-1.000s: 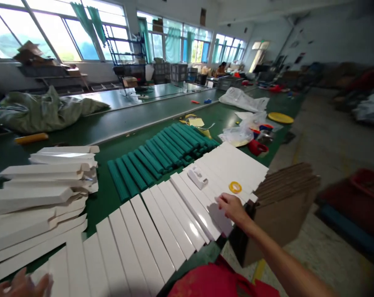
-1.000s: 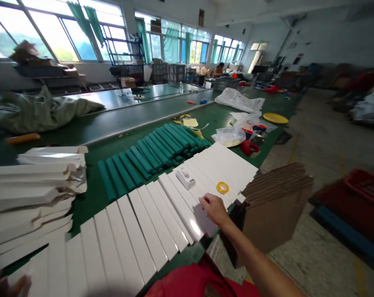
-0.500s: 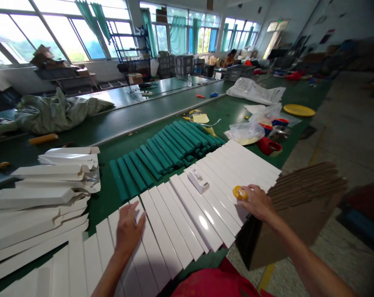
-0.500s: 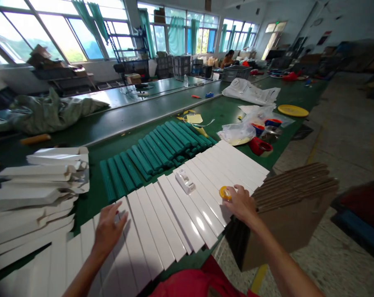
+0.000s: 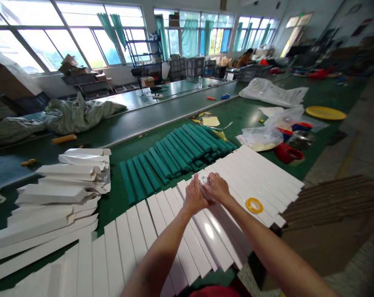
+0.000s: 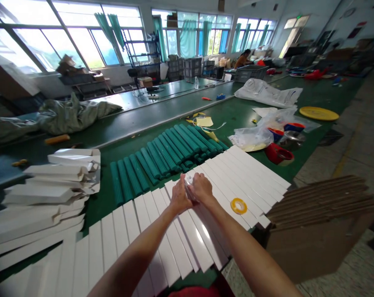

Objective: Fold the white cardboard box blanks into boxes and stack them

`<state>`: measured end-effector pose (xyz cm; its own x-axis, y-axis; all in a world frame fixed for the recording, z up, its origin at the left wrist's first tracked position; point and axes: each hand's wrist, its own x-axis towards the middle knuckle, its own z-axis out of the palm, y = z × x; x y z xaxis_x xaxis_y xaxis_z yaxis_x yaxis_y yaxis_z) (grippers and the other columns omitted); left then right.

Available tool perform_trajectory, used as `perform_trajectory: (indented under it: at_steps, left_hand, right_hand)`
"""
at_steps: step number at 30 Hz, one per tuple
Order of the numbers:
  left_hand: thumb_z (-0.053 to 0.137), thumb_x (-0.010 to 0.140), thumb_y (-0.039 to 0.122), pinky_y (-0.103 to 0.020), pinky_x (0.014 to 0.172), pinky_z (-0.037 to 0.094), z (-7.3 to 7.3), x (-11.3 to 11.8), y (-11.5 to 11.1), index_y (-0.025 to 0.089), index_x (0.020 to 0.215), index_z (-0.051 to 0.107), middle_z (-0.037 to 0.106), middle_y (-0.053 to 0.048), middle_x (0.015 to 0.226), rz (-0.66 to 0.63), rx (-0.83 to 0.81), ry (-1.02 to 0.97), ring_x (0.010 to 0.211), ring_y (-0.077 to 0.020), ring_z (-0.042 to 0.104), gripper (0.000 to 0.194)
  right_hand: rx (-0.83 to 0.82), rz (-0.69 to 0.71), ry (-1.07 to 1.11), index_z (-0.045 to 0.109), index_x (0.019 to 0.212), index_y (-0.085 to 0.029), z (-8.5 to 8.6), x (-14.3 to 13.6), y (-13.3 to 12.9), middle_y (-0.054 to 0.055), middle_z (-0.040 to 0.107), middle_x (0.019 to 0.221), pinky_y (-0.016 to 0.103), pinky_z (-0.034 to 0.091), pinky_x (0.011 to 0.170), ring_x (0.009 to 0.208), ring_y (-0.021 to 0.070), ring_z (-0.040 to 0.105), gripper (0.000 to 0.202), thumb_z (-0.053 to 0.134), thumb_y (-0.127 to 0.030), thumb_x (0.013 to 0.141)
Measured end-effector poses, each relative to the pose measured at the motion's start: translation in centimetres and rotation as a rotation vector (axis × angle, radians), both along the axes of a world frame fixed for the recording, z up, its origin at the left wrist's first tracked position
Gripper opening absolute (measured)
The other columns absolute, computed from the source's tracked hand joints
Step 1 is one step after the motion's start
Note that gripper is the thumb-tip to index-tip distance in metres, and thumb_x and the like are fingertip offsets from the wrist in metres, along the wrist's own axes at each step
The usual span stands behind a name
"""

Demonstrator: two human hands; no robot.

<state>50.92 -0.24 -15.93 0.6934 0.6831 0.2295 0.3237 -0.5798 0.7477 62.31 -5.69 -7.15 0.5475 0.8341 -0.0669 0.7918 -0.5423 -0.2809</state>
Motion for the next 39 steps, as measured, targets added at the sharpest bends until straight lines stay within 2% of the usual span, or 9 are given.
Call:
perform_trajectory:
  at_steps: [6, 10, 14, 22, 25, 30, 32, 34, 39]
  left_hand:
    - [0.085, 0.053, 0.044, -0.057, 0.111, 0.032, -0.1, 0.1, -0.6, 0.013, 0.150, 0.005, 0.034, -0.024, 0.152, 0.057, 0.082, 0.101, 0.139, -0.0397, 0.035, 0.130]
    - [0.082, 0.053, 0.041, -0.054, 0.114, 0.029, 0.2, -0.2, -0.5, 0.013, 0.150, 0.003, 0.030, -0.023, 0.154, 0.051, 0.056, 0.124, 0.142, -0.0375, 0.032, 0.128]
    - [0.080, 0.054, 0.038, -0.052, 0.116, 0.027, 0.9, -0.4, -0.4, 0.012, 0.151, 0.006, 0.028, -0.021, 0.156, 0.030, -0.007, 0.159, 0.144, -0.0360, 0.028, 0.124]
    - [0.081, 0.047, 0.039, -0.051, 0.117, 0.027, 0.9, -0.6, -0.1, 0.011, 0.151, 0.007, 0.032, -0.021, 0.153, 0.027, -0.033, 0.144, 0.140, -0.0371, 0.033, 0.131]
    - [0.080, 0.049, 0.037, -0.051, 0.117, 0.027, 0.8, -0.5, -0.1, 0.011, 0.151, 0.008, 0.031, -0.021, 0.154, 0.034, -0.036, 0.140, 0.140, -0.0366, 0.033, 0.128]
    - [0.079, 0.051, 0.043, -0.052, 0.115, 0.029, 1.0, -0.5, -0.2, 0.011, 0.150, 0.011, 0.033, -0.021, 0.153, 0.036, -0.014, 0.105, 0.139, -0.0371, 0.035, 0.124]
    - [0.078, 0.053, 0.044, -0.052, 0.114, 0.029, 1.1, -0.5, -0.2, 0.011, 0.150, 0.011, 0.033, -0.021, 0.153, 0.034, 0.002, 0.090, 0.138, -0.0375, 0.036, 0.122]
    - [0.078, 0.054, 0.045, -0.053, 0.114, 0.030, 1.1, -0.4, -0.3, 0.012, 0.149, 0.012, 0.033, -0.022, 0.152, 0.034, 0.006, 0.086, 0.138, -0.0381, 0.036, 0.121]
    - [0.081, 0.053, 0.046, -0.054, 0.114, 0.030, 1.1, -0.4, -0.2, 0.013, 0.149, 0.014, 0.031, -0.021, 0.154, 0.038, 0.007, 0.088, 0.140, -0.0385, 0.035, 0.121]
  right_hand:
    - [-0.040, -0.008, -0.012, 0.064, 0.097, -0.011, -0.4, 0.1, 1.0, 0.017, 0.065, 0.102, 0.028, 0.038, 0.063, 0.087, 0.0256, 0.065, 0.028, 0.061, -0.036, 0.085]
    - [-0.042, 0.043, 0.002, 0.064, 0.080, -0.014, -0.9, 0.9, 1.5, 0.009, 0.069, 0.085, 0.025, 0.034, 0.060, 0.076, 0.0188, 0.062, 0.022, 0.065, -0.037, 0.081]
    - [-0.026, 0.091, -0.030, 0.061, 0.076, -0.016, -1.1, 1.5, 1.4, 0.005, 0.067, 0.078, 0.024, 0.032, 0.060, 0.073, 0.0158, 0.059, 0.021, 0.059, -0.035, 0.085]
    - [-0.037, 0.187, -0.121, 0.059, 0.094, -0.009, -1.8, 0.3, 0.8, 0.018, 0.062, 0.099, 0.030, 0.038, 0.066, 0.082, 0.0243, 0.060, 0.021, 0.048, -0.027, 0.091]
    - [-0.039, 0.237, -0.097, 0.058, 0.102, -0.010, -1.9, 1.2, 0.3, 0.017, 0.060, 0.103, 0.030, 0.043, 0.068, 0.083, 0.0231, 0.060, 0.020, 0.049, -0.023, 0.090]
    - [0.047, 0.580, 0.056, 0.052, 0.128, -0.019, -1.0, 4.3, 0.1, 0.010, 0.051, 0.132, 0.030, 0.047, 0.089, 0.107, 0.0186, 0.057, 0.059, 0.055, -0.004, 0.071]
    - [0.041, 0.674, 0.048, 0.058, 0.124, -0.020, -0.5, 4.8, 0.8, 0.010, 0.055, 0.129, 0.036, 0.045, 0.096, 0.113, 0.0221, 0.054, 0.057, 0.058, -0.004, 0.069]
    - [-0.029, 0.696, 0.000, 0.066, 0.114, -0.021, 0.1, 4.9, 1.8, 0.009, 0.060, 0.123, 0.037, 0.044, 0.096, 0.111, 0.0241, 0.054, 0.048, 0.062, -0.006, 0.069]
    - [-0.091, 0.745, 0.019, 0.072, 0.090, -0.018, 0.6, 4.5, 4.1, 0.007, 0.064, 0.107, 0.029, 0.047, 0.087, 0.099, 0.0208, 0.058, 0.026, 0.061, -0.007, 0.068]
